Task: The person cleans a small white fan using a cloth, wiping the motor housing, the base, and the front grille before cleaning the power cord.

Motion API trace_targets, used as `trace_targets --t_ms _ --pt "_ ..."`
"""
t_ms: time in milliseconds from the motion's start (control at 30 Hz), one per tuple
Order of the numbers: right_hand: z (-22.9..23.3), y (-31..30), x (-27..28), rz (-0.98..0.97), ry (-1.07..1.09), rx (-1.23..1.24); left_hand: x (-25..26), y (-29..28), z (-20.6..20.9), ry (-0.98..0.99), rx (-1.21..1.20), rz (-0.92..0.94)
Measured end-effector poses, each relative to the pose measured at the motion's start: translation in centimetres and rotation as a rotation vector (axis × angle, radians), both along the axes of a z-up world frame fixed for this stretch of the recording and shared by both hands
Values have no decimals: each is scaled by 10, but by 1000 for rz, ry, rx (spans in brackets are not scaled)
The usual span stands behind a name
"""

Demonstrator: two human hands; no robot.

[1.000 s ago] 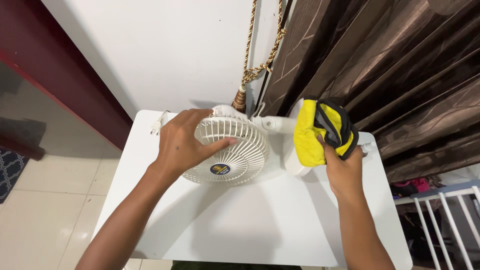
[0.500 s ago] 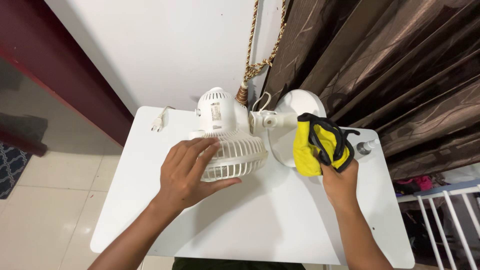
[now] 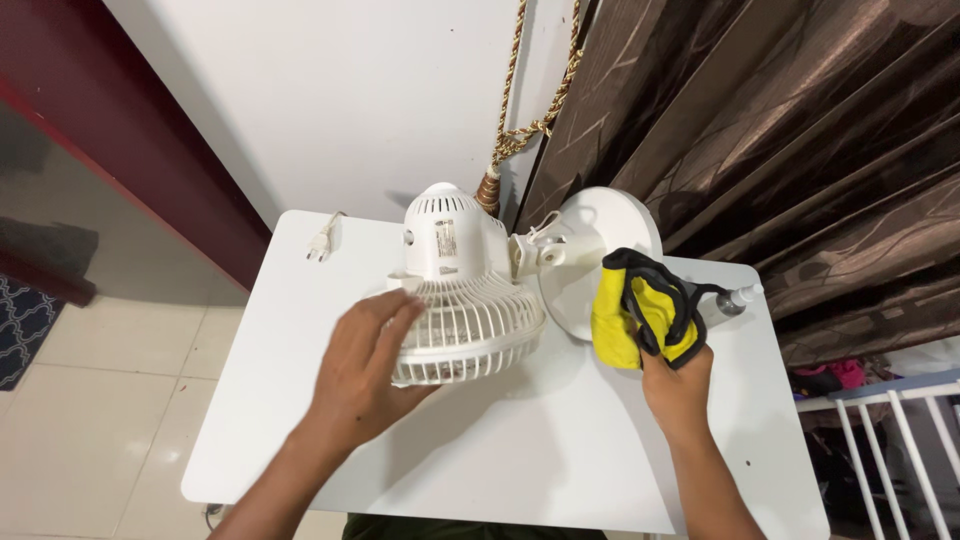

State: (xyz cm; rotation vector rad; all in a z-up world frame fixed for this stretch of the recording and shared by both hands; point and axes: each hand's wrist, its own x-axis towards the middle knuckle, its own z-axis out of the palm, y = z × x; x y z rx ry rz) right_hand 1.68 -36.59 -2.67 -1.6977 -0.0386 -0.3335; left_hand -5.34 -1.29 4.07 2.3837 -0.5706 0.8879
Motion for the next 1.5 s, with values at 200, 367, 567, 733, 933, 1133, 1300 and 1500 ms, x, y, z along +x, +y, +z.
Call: trace_targets --t_ms 200,367,567,733,933,1133,1300,1500 --pt "69 41 -20 -195 -703 -801 -6 -8 -30 -40 35 1" --pt "76 67 -22 204 -559 -621 -12 -5 -32 40 29 -72" --pt "81 111 -36 456 -668 -721 -21 4 -33 146 -7 -104" --pt "93 144 -48 725 -619 -698 -20 6 -55 373 -177 -96" --pt "97 153 -37 654 -661 -800 -16 5 -54 211 -151 -100" --pt "70 109 -27 550 -567 -754 -13 2 -36 200 -29 -77" --pt "55 74 -18 441 -247 -732 -11 0 -33 125 22 -60" --pt "36 101 -43 440 -482 -755 -22 -3 -36 285 105 -41"
